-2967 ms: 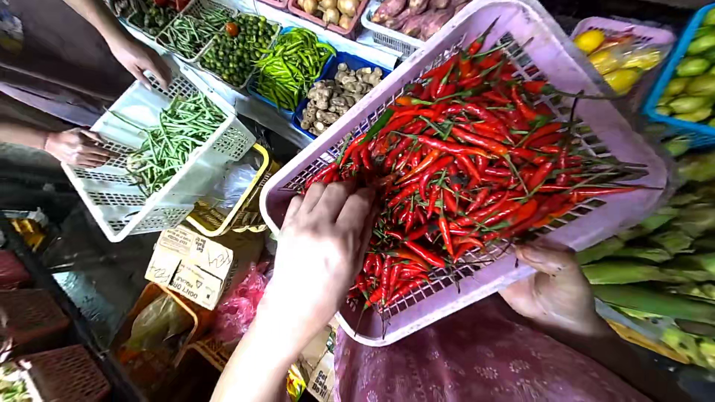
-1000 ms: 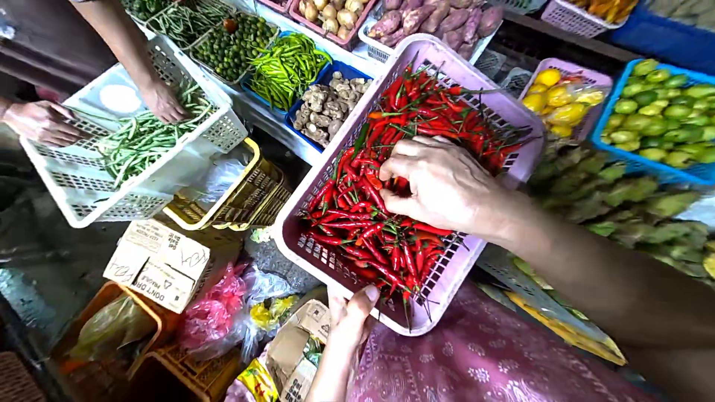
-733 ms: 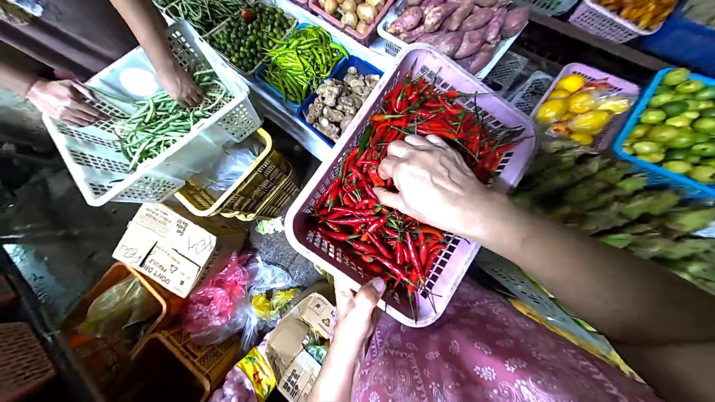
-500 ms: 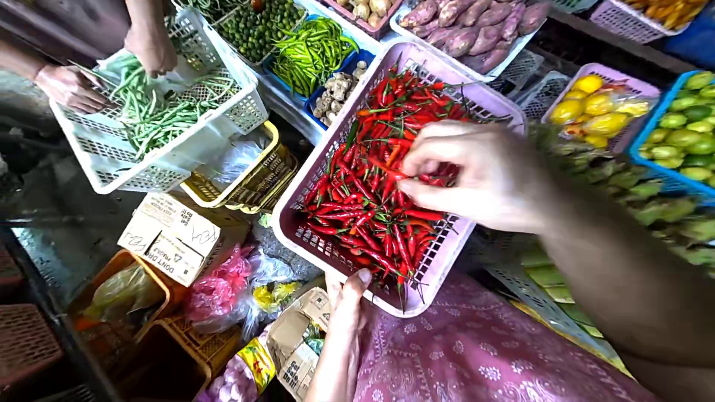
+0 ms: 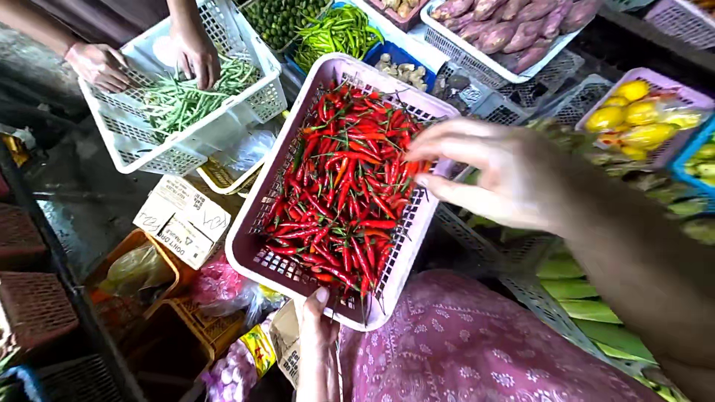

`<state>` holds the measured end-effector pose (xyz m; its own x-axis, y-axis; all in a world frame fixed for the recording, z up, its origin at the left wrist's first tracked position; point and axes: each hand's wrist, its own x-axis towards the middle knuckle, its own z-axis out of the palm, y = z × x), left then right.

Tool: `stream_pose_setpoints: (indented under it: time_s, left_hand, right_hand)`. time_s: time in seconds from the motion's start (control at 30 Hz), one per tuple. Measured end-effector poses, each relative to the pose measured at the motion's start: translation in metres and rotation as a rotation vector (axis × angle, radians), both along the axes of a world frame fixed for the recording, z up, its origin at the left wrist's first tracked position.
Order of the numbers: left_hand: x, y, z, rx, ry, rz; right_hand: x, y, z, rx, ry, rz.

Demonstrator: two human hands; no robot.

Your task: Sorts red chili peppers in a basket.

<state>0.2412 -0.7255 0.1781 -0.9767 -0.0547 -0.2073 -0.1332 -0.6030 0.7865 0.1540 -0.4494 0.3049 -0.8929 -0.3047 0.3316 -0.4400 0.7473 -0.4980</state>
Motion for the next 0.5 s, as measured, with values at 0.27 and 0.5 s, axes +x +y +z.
stream_pose_setpoints:
  time_s: [0.27,0.5]
  left_hand:
    - [0.022,0.017,0.025,0.077,0.003,-0.106]
    - [0.015,0.016,0.018,0.103,0.027,-0.143]
  right_hand:
    - [-0.028,-0.037,-0.008,0.425,0.082,0.139]
    - [-0.025,-0.005,-0.009,0.155,0.105,0.195]
